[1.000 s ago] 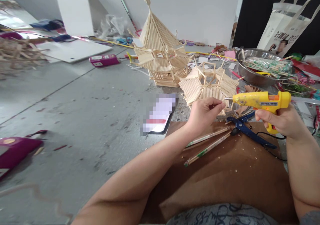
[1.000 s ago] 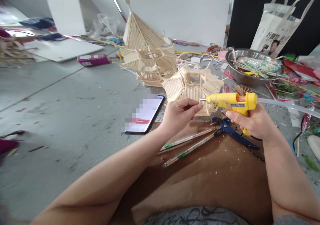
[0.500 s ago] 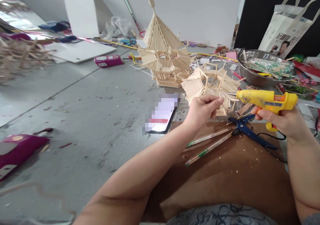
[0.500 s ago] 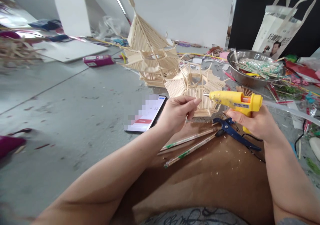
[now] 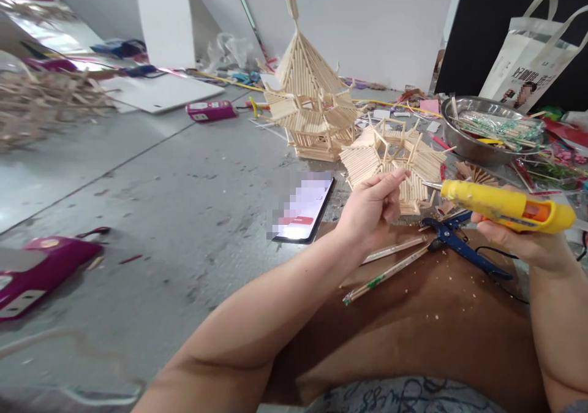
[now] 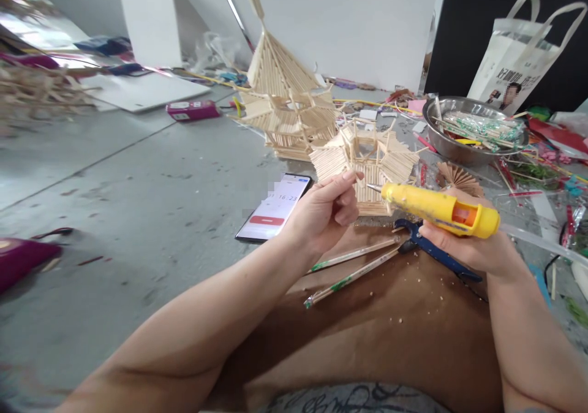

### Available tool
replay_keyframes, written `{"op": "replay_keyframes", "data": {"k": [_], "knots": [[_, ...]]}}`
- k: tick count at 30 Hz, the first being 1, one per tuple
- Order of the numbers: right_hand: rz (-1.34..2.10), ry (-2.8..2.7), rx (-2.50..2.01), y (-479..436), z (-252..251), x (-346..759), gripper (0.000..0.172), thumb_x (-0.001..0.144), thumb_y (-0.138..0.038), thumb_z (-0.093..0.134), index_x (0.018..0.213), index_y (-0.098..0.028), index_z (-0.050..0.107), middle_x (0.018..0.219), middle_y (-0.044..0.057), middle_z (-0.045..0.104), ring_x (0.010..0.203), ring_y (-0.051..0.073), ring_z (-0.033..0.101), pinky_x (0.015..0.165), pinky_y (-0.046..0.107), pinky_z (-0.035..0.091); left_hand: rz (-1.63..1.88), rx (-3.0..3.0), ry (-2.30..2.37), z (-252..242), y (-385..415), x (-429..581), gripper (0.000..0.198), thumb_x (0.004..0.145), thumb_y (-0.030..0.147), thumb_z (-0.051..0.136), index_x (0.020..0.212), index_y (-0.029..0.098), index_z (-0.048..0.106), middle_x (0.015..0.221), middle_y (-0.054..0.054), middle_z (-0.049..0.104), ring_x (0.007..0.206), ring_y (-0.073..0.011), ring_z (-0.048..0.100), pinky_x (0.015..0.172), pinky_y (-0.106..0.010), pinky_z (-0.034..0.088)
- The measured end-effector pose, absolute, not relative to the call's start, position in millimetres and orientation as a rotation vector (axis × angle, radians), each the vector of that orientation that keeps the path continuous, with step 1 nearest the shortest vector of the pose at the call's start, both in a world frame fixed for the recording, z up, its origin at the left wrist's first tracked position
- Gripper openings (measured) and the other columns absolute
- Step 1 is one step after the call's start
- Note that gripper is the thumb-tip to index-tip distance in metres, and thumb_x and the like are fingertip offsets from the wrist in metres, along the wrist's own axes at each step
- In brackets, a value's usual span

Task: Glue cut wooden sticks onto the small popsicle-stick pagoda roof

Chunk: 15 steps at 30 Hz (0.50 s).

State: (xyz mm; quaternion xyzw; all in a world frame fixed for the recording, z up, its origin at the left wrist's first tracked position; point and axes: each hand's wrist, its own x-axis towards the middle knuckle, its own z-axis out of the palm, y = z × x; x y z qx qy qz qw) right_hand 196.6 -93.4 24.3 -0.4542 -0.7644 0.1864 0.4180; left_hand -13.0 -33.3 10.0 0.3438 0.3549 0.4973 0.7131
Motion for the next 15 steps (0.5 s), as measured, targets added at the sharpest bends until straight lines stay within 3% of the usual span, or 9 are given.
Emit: {"op": "replay_keyframes", "data": {"k": [8, 15], "knots": [[0.089, -2.157, -1.168, -92.4, 22.4, 194.4, 0.018, 0.073, -0.029, 0.065, 0.084, -0.025, 0.052, 0.074, -0.002, 0.063, 0.058, 0.012, 0.057, 0.054, 0.025, 0.044, 1.059, 0.659, 0.731, 7.6, -34.2, -12.6, 0.014, 0.07, 0.028, 0.065, 0.071, 0.016, 0.059, 0.043, 0.01, 0.033, 0.032, -0.0009, 0.026, 0.033, -0.017, 0.016], [0.021, -2.175, -1.165, -90.8, 20.2, 194.9, 0.019, 0.072, -0.03, 0.066, 0.084, -0.025, 0.052, 0.071, -0.002, 0.063, 0.054, 0.01, 0.054, 0.051, 0.023, 0.041, 1.057, 0.664, 0.739, 7.2, -33.3, -12.1, 0.014, 0.071, 0.028, 0.065, 0.072, 0.016, 0.059, 0.043, 0.01, 0.034, 0.031, -0.0009, 0.027, 0.033, -0.017, 0.018]]}}
